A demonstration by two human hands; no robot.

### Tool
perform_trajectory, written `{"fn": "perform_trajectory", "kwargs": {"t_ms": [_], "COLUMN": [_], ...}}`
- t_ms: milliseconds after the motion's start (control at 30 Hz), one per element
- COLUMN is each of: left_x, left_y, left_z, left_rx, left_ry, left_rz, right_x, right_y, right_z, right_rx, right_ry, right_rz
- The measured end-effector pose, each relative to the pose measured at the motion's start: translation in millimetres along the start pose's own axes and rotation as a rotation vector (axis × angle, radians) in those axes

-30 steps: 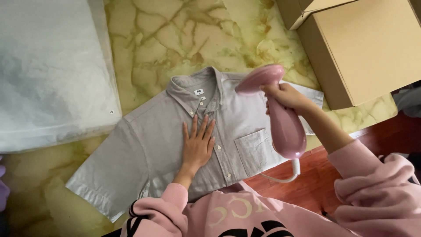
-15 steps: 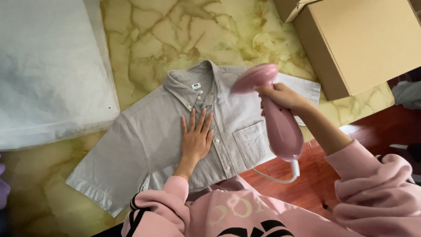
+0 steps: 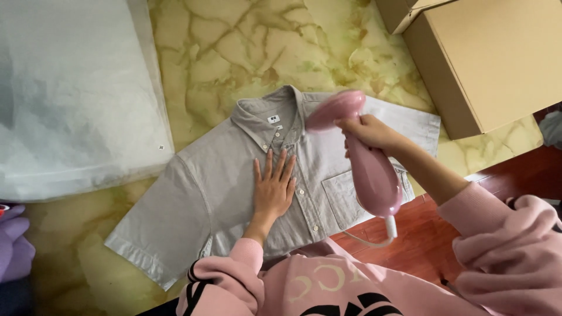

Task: The person uses a pink handheld garment steamer to iron a light gray short-sleeved shirt laid flat on a table. They move the steamer across the front, collar, and sleeves while holding the fabric with their other hand.

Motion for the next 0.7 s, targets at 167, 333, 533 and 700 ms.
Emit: {"fn": "perform_trajectory", "kwargs": {"t_ms": [167,333,533,700], "left_x": [-1.3,-0.6,0.6,1.0], "left_y": [0.5,0.3,-0.5,-0.2], "left_z": [2.4,3.7,1.7,-3.9], "left_rx": [-0.015,-0.038,-0.029,-0.004], "left_ry": [0.0,0.006,-0.002,-0.02], "left_rz": [-0.012,-0.013,-0.007,0.004], "right_x": [18.3,30.4,20.0,-10.2], "right_y": [-19.2,-27.2,-14.0,26.7], "right_z": [1.8,-0.3,3.4,13.5], "right_rx": [-0.045,-0.077,-0.074,-0.081], "right_ry": [-0.03,-0.018,-0.06,-0.025], "right_rz": [0.039,0.054,0.084,0.056]}}
Point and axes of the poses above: each hand's wrist, its own y-axis away from the middle knuckle, its own z-axis out of the back of the hand, x = y × z, the point moved 5 cm from there along -y, towards the middle knuckle, and after that the axes turned 11 degrees about x, right-handed, at the moved point
